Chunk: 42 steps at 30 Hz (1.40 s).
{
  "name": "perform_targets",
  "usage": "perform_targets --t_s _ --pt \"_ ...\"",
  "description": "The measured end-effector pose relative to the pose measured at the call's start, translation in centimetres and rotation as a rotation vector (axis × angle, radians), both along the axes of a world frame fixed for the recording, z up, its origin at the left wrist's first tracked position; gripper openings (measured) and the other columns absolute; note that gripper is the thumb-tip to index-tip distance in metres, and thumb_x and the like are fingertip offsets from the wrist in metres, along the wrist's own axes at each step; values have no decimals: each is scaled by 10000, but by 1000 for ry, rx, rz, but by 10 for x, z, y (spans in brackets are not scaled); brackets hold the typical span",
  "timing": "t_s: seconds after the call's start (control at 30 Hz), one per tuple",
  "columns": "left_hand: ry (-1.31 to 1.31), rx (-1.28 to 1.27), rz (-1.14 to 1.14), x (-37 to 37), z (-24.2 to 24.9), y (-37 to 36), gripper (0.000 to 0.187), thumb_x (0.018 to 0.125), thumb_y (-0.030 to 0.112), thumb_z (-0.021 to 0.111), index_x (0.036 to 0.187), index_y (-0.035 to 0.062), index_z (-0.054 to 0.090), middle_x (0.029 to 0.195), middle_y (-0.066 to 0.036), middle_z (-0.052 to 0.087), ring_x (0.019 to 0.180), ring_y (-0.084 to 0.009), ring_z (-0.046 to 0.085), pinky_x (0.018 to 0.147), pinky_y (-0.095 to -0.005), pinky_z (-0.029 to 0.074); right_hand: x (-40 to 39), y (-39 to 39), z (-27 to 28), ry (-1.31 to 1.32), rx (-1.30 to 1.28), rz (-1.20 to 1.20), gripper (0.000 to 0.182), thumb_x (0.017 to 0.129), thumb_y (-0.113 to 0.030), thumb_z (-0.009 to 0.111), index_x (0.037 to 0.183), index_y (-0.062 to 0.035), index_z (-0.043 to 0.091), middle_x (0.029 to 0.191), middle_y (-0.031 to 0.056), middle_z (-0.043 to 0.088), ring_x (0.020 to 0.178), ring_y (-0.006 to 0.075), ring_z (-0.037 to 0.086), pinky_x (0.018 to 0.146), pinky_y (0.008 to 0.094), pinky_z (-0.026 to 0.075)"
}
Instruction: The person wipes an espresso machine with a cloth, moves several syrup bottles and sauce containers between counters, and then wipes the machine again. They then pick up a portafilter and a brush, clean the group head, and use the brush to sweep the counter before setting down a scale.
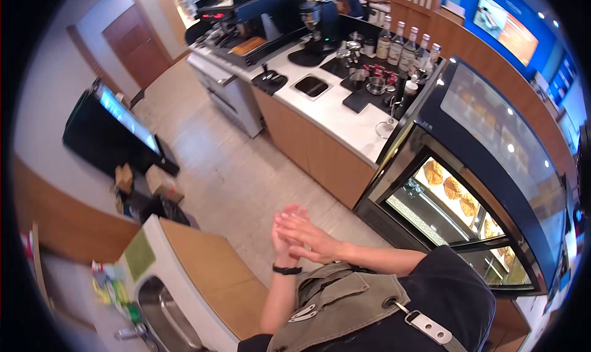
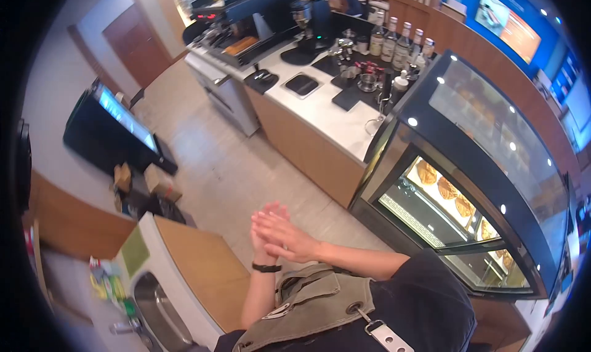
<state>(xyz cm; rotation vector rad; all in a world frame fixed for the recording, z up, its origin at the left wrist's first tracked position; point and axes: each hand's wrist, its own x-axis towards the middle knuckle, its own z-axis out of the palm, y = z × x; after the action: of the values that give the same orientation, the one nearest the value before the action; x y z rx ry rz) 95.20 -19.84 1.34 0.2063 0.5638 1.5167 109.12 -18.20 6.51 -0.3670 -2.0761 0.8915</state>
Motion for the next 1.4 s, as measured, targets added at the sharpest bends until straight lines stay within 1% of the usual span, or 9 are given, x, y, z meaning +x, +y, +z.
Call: perform_targets --t_s 0.1,0.2,0.3,0.43,0.57,0.8,1.13,1.23,1.4 --pt "197 852 -333 40 6 82 626 1121 415 227 1674 122 189 1726 -109 253 1571 -280 290 1285 -469 160 10 63 -16 -26 68 -129 537 1078 -369 488 1528 -75 491 1614 163 437 1538 368 324 1257 540 217" --pt "-180 88 -374 59 8 137 790 1088 639 291 1536 -5 378 1575 -196 427 1487 -328 385 1237 -463 301 39 125 -31 -227 25 -381 570 1088 -445 413 1518 -82 507 1620 137 436 1536 348 331 1260 545 202" --pt "-154 -54 -656 54 26 191 888 1063 692 276 1624 5 217 1666 -192 297 1553 -317 273 1283 -438 197 60 181 -38 -357 -33 -638 551 1084 -430 412 1468 -64 560 1580 133 490 1507 350 385 1252 543 219" --pt "159 136 -1012 29 35 276 823 1103 572 357 1646 -10 144 1701 -186 232 1576 -308 246 1281 -445 212 66 248 -58 -63 -285 -866 437 1087 -318 438 1277 -21 695 1345 157 683 1299 326 613 1148 445 411" --pt "391 324 -1295 3 74 375 611 1118 356 463 1587 -7 313 1618 -200 395 1481 -303 428 1221 -442 345 54 289 -31 128 -609 -1133 251 1029 -188 602 967 -3 760 920 130 761 858 223 731 790 339 550" --pt "504 470 -1345 43 126 527 390 1106 279 512 1381 5 548 1395 -179 626 1259 -262 636 1078 -392 502 113 359 107 105 -111 -1415 129 953 -85 686 871 13 706 852 102 736 820 188 718 764 315 536" --pt "638 834 -1173 174 199 703 389 1084 299 571 1348 14 572 1305 -136 670 1177 -214 672 1004 -345 526 253 583 117 969 -56 -1250 275 1060 -241 635 941 -2 697 886 35 707 823 105 658 786 265 520" --pt "655 777 -1181 218 202 755 399 1066 321 601 1342 32 584 1292 -121 679 1150 -208 678 989 -347 532 306 658 87 860 -163 -1428 228 1022 -247 688 1018 -21 714 888 6 709 816 84 651 782 238 514" --pt "816 731 -1103 290 180 828 328 1058 301 622 1296 75 626 1235 -84 693 1072 -174 678 939 -325 540 399 727 49 365 -32 -2072 406 876 -232 796 1219 -63 659 1445 204 489 1286 337 488 1095 457 399"
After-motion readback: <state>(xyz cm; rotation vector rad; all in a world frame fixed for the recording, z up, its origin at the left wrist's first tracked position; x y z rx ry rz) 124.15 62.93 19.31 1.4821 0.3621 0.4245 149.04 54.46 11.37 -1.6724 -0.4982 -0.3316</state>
